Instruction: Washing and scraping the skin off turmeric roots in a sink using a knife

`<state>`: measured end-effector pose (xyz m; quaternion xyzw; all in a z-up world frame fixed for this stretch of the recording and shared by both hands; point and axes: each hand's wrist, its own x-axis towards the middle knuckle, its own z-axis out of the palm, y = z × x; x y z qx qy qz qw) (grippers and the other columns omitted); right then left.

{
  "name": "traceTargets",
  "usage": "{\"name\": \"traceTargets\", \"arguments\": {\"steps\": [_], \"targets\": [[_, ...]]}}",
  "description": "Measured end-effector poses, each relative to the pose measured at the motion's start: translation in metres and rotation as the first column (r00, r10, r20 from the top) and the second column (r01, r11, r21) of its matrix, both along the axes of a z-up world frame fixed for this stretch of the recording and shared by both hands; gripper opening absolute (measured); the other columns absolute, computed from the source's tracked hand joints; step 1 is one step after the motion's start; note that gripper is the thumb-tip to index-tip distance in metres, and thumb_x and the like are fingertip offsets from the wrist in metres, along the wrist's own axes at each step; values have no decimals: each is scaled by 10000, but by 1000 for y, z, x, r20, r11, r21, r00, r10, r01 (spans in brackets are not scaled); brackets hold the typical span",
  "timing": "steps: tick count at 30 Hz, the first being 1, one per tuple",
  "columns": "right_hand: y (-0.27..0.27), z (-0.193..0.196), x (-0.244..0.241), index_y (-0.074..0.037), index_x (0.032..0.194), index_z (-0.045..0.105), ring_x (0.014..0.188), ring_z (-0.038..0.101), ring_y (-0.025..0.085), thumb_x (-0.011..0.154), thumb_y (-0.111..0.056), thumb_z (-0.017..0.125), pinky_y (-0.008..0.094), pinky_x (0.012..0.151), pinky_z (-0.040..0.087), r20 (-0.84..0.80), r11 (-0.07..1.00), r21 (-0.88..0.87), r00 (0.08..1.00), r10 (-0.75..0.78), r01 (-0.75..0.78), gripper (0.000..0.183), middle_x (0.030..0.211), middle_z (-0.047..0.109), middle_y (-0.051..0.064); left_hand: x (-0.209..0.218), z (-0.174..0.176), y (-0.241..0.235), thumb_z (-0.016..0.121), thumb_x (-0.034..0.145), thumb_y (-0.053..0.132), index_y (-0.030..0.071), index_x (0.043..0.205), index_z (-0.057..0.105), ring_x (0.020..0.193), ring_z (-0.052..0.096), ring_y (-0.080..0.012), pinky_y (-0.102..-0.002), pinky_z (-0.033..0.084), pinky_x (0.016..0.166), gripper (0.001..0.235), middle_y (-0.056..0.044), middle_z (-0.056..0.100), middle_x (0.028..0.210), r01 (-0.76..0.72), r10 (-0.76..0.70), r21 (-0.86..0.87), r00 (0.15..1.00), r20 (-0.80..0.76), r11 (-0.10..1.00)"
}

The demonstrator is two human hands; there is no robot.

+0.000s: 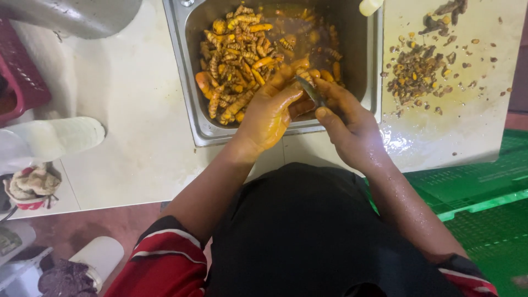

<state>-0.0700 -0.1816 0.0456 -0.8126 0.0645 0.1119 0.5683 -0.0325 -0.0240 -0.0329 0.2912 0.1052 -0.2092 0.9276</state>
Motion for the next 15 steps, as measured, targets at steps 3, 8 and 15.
{"name": "traceTargets", "arguments": {"steps": [3, 8, 15], "targets": [[0, -2, 0, -133, 1386, 645, 642, 612, 139, 1038, -181, 635, 255, 540, 507, -10, 1000, -21, 1000, -18, 18, 351, 931, 695, 100, -10, 4, -5, 796, 944, 62, 69, 1380, 632, 1202, 671, -290, -468, 603, 973, 467, -131, 682, 1324, -15, 14, 54, 1000, 26, 998], [-2, -6, 3, -117, 1363, 645, 597, 604, 133, 1030, -161, 645, 242, 520, 497, -5, 1000, 20, 1000, -7, 8, 336, 840, 671, 90, -10, 14, -4, 784, 962, 83, 92, 1381, 654, 1251, 636, -193, -374, 541, 1042, 439, -84, 666, 1385, -5, -3, 113, 998, 71, 994], [-1, -5, -1, -117, 1401, 628, 754, 610, 157, 1031, -192, 650, 361, 726, 520, 11, 1000, -18, 1000, 5, -5, 378, 990, 688, 121, -5, 2, -2, 767, 948, -2, 50, 1354, 668, 1237, 651, -227, -401, 548, 1044, 421, -147, 675, 1352, 0, -21, 171, 992, 121, 985]]}}
